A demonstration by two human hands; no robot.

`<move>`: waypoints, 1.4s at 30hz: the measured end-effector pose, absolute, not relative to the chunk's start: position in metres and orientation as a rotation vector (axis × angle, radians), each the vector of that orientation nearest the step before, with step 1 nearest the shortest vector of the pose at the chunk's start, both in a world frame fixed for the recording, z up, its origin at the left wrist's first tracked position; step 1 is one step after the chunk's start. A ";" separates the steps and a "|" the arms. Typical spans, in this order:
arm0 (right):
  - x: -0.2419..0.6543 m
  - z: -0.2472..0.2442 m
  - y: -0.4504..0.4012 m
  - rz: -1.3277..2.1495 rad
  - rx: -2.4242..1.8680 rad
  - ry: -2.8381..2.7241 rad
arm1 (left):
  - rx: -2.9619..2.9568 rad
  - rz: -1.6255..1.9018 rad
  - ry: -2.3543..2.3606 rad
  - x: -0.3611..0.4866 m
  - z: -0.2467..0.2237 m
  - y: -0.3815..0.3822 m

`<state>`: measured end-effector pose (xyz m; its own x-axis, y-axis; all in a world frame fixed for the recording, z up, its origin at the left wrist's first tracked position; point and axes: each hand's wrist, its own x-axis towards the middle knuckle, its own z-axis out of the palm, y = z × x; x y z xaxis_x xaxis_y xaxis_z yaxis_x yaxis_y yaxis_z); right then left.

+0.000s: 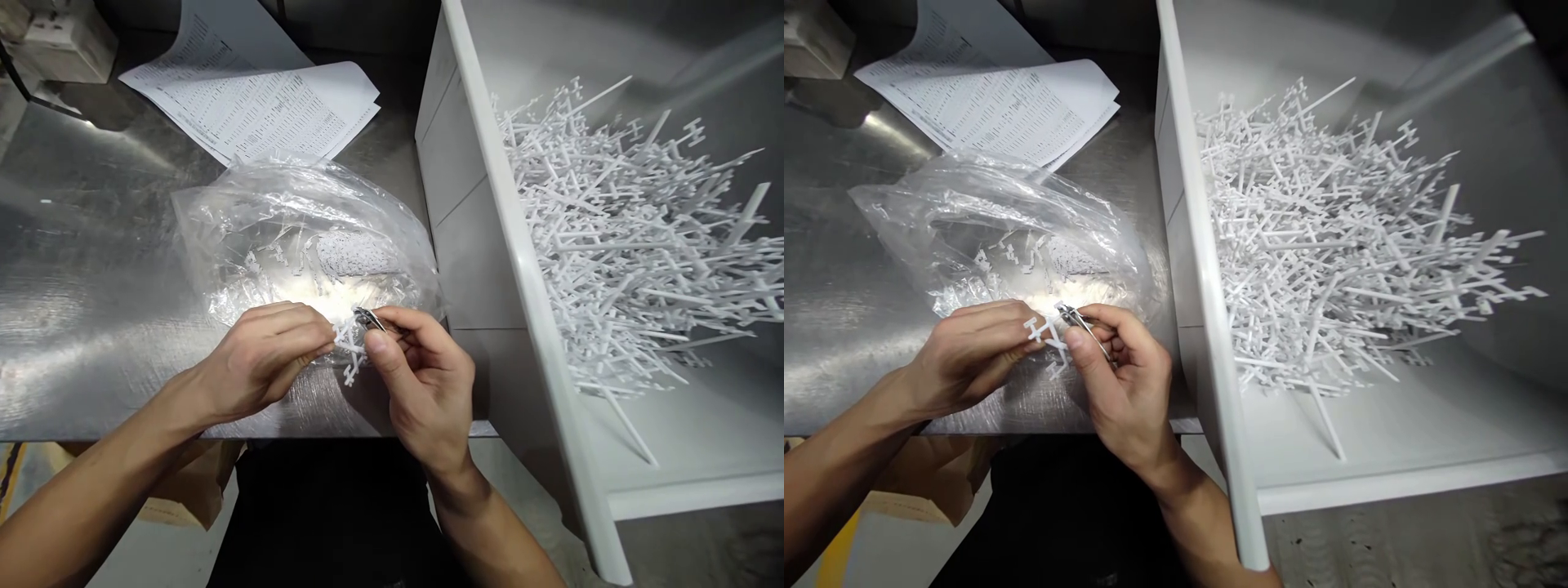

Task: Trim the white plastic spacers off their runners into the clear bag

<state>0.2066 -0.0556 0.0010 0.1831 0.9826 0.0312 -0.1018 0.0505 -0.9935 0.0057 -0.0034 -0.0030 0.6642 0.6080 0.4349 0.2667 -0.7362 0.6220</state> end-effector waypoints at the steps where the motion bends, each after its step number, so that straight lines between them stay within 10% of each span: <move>1: 0.206 0.001 -0.056 1.080 -1.189 -1.029 | 2.349 0.873 0.669 0.006 -0.002 -0.003; 42: 0.206 0.005 -0.056 1.120 -1.203 -1.074 | 2.315 0.751 0.760 0.009 0.000 -0.003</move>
<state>0.2065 -0.0560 0.0051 0.1363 0.9904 0.0219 -0.0639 0.0308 -0.9975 0.0088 -0.0026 0.0004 0.6787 0.6594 0.3233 0.3306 -0.6674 0.6673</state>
